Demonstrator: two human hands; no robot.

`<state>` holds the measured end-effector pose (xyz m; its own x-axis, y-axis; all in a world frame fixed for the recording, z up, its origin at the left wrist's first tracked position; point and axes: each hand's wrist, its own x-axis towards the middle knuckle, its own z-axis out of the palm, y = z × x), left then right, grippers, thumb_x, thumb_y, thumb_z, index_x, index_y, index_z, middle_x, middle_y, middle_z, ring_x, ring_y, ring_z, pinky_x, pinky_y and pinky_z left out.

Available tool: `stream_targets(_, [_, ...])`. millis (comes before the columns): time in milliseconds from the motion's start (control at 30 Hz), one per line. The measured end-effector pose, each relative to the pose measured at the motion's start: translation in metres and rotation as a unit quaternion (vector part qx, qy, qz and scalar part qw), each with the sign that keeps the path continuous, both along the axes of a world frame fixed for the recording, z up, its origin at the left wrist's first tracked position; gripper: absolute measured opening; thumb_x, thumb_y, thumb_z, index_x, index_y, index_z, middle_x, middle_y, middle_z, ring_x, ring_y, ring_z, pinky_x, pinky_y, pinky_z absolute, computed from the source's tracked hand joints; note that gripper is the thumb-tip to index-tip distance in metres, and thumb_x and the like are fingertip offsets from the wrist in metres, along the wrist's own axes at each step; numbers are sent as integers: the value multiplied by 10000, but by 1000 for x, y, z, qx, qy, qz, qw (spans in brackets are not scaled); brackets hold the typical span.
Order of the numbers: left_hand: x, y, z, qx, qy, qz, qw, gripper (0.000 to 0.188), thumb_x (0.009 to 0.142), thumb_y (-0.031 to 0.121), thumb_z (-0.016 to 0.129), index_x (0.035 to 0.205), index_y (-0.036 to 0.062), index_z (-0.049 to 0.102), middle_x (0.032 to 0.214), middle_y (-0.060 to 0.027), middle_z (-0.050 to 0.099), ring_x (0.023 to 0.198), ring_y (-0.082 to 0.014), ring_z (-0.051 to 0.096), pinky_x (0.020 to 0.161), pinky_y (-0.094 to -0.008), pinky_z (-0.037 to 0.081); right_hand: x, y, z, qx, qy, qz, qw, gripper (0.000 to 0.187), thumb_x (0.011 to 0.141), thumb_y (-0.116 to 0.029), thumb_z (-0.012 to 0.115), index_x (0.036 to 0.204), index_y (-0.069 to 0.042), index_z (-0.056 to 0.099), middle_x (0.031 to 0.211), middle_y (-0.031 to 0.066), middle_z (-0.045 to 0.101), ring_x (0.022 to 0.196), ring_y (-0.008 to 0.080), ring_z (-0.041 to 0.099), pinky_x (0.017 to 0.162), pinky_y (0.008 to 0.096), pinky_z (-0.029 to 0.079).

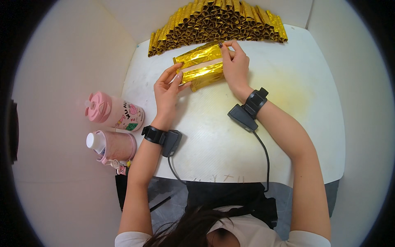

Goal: Rolling gold foil sheets into tubes.

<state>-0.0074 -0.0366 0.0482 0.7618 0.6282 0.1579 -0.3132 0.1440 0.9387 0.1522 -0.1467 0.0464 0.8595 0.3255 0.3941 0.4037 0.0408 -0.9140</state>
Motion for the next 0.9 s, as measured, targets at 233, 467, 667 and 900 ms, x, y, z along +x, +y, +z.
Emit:
stream_targets(233, [-2, 16, 0, 31, 38, 8, 999, 383, 906, 11, 568, 1286, 44, 539, 1287, -106, 553, 1011, -148, 613, 808, -280, 573, -2, 3, 3, 13, 47, 107, 993, 177, 963, -209, 533, 1014, -42, 560, 670, 25, 614, 600, 35, 473, 499, 241, 381])
stream_targets(467, [-2, 32, -3, -14, 37, -12, 999, 455, 892, 11, 590, 1332, 83, 501, 1376, -84, 482, 1081, -130, 582, 832, -250, 551, -1, 2, 10, -17, 167, 206, 964, 271, 952, -274, 560, 998, -11, 605, 680, 10, 625, 550, 23, 524, 435, 195, 416])
stream_targets(667, [-5, 38, 1, 8, 54, -49, 997, 500, 888, 14, 595, 1364, 96, 465, 1395, -69, 466, 1123, -125, 563, 845, -252, 539, 2, -4, 15, -67, 163, 176, 968, 293, 926, -256, 605, 988, 28, 644, 654, 14, 618, 464, 28, 493, 424, 182, 424])
stream_targets(900, [-4, 37, 0, 55, 53, -28, 997, 485, 900, 39, 585, 1367, 97, 465, 1404, -71, 458, 1164, -137, 538, 889, -282, 524, 8, -15, 10, 13, 207, 240, 948, 271, 926, -154, 596, 1129, 25, 597, 683, -38, 576, 616, 16, 511, 545, 187, 465])
